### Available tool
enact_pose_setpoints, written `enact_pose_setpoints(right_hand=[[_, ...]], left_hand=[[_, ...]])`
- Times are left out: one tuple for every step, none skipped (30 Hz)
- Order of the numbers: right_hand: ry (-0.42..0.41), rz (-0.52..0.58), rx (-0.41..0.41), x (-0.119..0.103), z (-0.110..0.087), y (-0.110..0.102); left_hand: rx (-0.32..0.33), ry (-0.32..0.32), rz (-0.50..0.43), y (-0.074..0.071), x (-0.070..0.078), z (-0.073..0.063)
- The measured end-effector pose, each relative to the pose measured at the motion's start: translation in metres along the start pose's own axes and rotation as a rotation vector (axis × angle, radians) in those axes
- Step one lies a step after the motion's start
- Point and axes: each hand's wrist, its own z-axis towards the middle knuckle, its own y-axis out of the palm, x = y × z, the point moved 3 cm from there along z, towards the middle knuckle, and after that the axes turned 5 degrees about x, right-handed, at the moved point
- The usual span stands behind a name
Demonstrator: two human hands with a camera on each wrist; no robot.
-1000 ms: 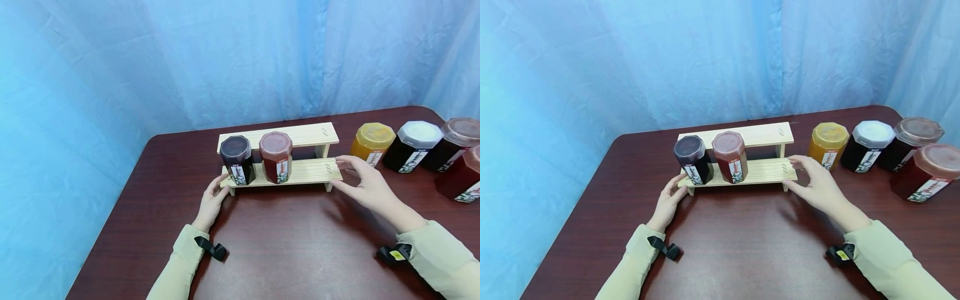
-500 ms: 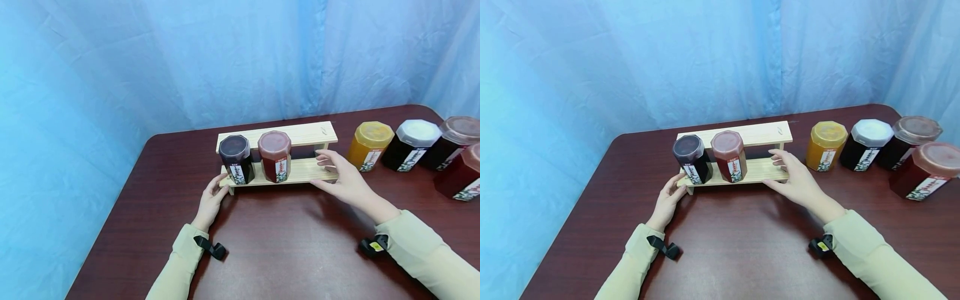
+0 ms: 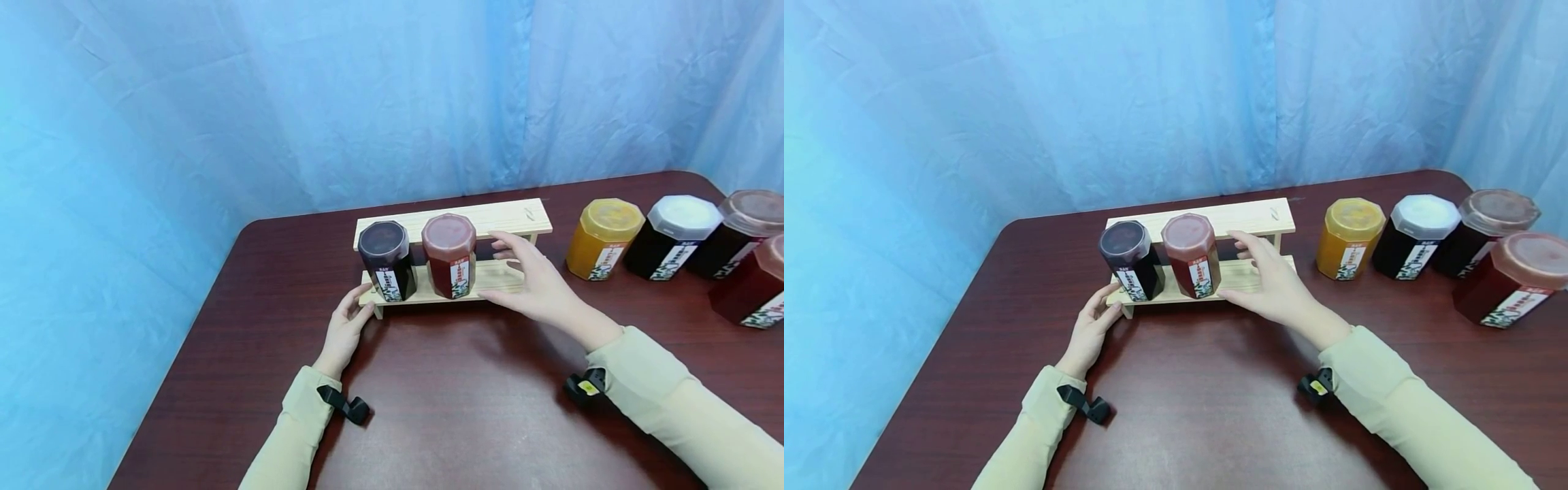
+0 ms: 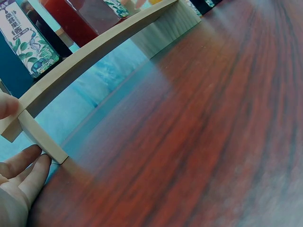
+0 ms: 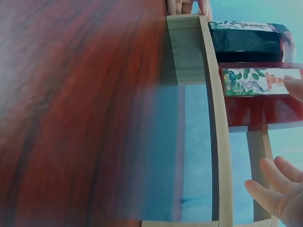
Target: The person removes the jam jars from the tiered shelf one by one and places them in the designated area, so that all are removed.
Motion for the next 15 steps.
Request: enact_pose_setpoints(right_hand=[[-0.002, 0.009, 0.002, 0.0, 0.001, 0.001], [-0.006, 0.016, 0.006, -0.001, 0.002, 0.002], [-0.011, 0.02, 0.01, -0.002, 0.003, 0.002], [-0.013, 0.022, 0.014, -0.002, 0.004, 0.003], [-0.018, 0.023, 0.017, -0.003, 0.005, 0.004], [-0.022, 0.022, 0.021, -0.003, 0.006, 0.005], [-0.026, 0.024, 0.024, -0.004, 0.007, 0.006], [-0.029, 0.029, 0.027, -0.005, 0.008, 0.007], [-0.031, 0.034, 0.028, -0.006, 0.009, 0.009], [-0.032, 0.046, 0.03, -0.007, 0.009, 0.01], [-0.033, 0.054, 0.032, -0.008, 0.01, 0.011], [-0.03, 0.06, 0.034, -0.008, 0.011, 0.013], [-0.03, 0.067, 0.034, -0.009, 0.011, 0.014], [-0.028, 0.068, 0.035, -0.01, 0.012, 0.015], [-0.029, 0.067, 0.034, -0.011, 0.012, 0.016]], left_hand=[[0.001, -0.002, 0.0, 0.0, 0.0, 0.0], [0.001, -0.004, 0.001, 0.0, 0.0, 0.0], [0.002, -0.004, -0.001, 0.0, 0.0, 0.0], [0.003, -0.006, -0.003, 0.0, 0.001, 0.0], [0.004, -0.007, -0.002, 0.0, 0.001, -0.001], [0.004, -0.006, -0.003, 0.0, 0.001, -0.001], [0.003, -0.004, -0.003, 0.0, 0.001, -0.001], [0.004, -0.003, -0.003, 0.0, 0.001, -0.001], [0.003, -0.001, -0.007, 0.0, 0.001, -0.001], [0.004, -0.001, -0.008, 0.0, 0.001, -0.001], [0.004, 0.001, -0.007, 0.0, 0.002, -0.001], [0.003, 0.004, -0.007, 0.0, 0.002, -0.001], [0.004, 0.004, -0.01, 0.0, 0.002, -0.001], [0.005, 0.005, -0.013, 0.0, 0.002, -0.002], [0.004, 0.007, -0.016, 0.0, 0.002, -0.001]])
